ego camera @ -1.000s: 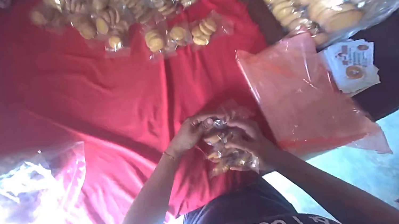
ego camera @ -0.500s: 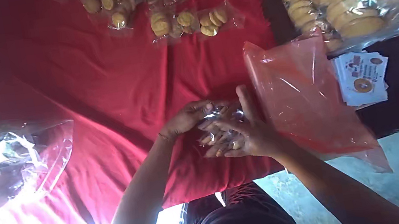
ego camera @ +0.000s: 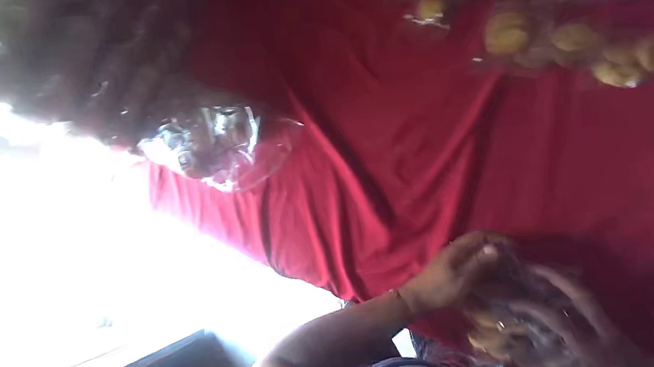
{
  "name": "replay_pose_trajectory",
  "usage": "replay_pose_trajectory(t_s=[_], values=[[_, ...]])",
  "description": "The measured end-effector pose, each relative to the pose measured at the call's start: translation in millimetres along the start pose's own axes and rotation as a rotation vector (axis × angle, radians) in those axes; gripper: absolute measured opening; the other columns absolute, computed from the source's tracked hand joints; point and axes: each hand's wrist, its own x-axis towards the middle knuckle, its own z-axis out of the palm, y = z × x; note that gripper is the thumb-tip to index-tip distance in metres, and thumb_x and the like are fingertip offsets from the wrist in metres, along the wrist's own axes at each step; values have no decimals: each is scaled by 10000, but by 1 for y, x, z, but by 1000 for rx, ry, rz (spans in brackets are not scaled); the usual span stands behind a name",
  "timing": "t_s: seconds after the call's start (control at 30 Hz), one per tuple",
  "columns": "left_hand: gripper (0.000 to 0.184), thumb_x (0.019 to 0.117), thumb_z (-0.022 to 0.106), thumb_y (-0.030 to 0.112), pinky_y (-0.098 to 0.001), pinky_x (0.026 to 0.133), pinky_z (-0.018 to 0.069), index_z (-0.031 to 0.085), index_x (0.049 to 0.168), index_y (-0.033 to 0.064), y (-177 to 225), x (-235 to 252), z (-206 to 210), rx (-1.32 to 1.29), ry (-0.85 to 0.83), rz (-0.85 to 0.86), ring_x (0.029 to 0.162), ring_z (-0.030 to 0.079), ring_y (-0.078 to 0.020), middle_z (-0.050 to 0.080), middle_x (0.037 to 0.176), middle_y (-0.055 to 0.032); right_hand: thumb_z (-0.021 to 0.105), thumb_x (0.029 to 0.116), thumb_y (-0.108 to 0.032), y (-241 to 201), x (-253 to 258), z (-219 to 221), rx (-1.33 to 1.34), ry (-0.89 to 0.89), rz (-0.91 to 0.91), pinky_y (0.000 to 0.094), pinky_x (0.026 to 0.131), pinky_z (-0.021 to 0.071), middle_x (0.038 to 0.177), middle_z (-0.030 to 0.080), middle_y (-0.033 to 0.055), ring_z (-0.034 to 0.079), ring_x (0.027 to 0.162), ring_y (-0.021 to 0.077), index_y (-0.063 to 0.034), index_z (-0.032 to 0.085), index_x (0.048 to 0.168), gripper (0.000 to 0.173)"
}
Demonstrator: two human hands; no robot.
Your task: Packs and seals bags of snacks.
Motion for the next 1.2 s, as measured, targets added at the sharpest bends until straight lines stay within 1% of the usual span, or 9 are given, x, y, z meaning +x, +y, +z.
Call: replay_pose_trajectory(t_s=[0.1, 0.2, 0.3, 0.43, 0.63, 0.73, 0.8, 1.03, 1.2], values=[[185, 958, 640, 89, -502, 1118, 424, 751, 1098, 42, 37, -32, -71, 816, 334, 228, 1324, 549, -344, 627, 1348, -205, 843, 773, -436, -3, 2, 11, 217, 52, 98, 436, 1150, 373, 1390, 507, 329, 479, 1351, 365, 22, 594, 1252, 708], [154, 932, 655, 175, -635, 1140, 303, 809, 942, 177, 60, -65, -197, 1380, 686, 51, 1418, 447, -381, 574, 1466, -114, 809, 841, -250, -27, 44, 23, 1017, 48, 419, 330, 1040, 522, 1283, 688, 24, 652, 1183, 126, -124, 608, 1335, 549], [217, 978, 600, 218, -679, 1158, 164, 809, 989, 159, 69, -79, -303, 1407, 617, -387, 1495, 290, -410, 394, 1608, -132, 731, 890, -401, -41, 103, 60, 1445, 60, 593, 288, 898, 568, 1070, 744, -4, 704, 988, 111, -174, 725, 1132, 332], [302, 973, 536, 44, -545, 1110, 406, 710, 1218, 26, 72, -67, -392, 1081, 285, -537, 1321, 532, -376, 581, 1386, -224, 649, 813, -710, -58, 253, 149, 1550, -89, 360, 300, 762, 610, 988, 753, -12, 724, 891, 113, -223, 758, 1060, 557], [747, 861, 530, -95, -407, 943, 548, 334, 1573, 15, 88, -126, -390, 774, 572, -100, 1244, 607, -302, 317, 1616, -233, 832, 740, -175, -87, 404, 242, 991, -266, 362, 278, 809, 596, 1001, 736, -20, 705, 905, 82, -67, 629, 1162, 480], [488, 845, 589, -94, -426, 692, 617, 607, 1331, -50, 78, -149, -365, 1020, 599, 143, 932, 745, -320, 513, 1494, -231, 838, 729, -383, -105, 419, 270, 366, -297, 207, 377, 1106, 429, 1426, 531, 223, 519, 1325, 257, 74, 551, 1361, 831], [317, 852, 604, -77, -358, 682, 606, 706, 1142, -1, 61, -155, -345, 1185, 552, 276, 927, 743, -252, 610, 1421, -139, 796, 735, -392, -118, 413, 300, 167, -161, 149, 443, 1160, 369, 1431, 496, 349, 476, 1374, 393, 126, 576, 1316, 809], [446, 942, 564, -66, -330, 864, 580, 629, 1364, 64, 27, -159, -326, 1010, 398, 404, 1093, 706, -239, 601, 1441, -119, 686, 741, -729, -143, 427, 387, -470, 34, -22, 569, 1025, 463, 1433, 498, 342, 558, 1250, 491, -131, 659, 1328, 839], [89, 928, 627, 38, -336, 782, 600, 689, 989, 59, 57, -183, -359, 654, 467, 447, 962, 706, -235, 610, 1338, -215, 708, 775, -623, -140, 413, 355, -179, -58, -89, 572, 1196, 287, 1596, 222, 382, 280, 1472, 528, -141, 558, 1465, 855]])
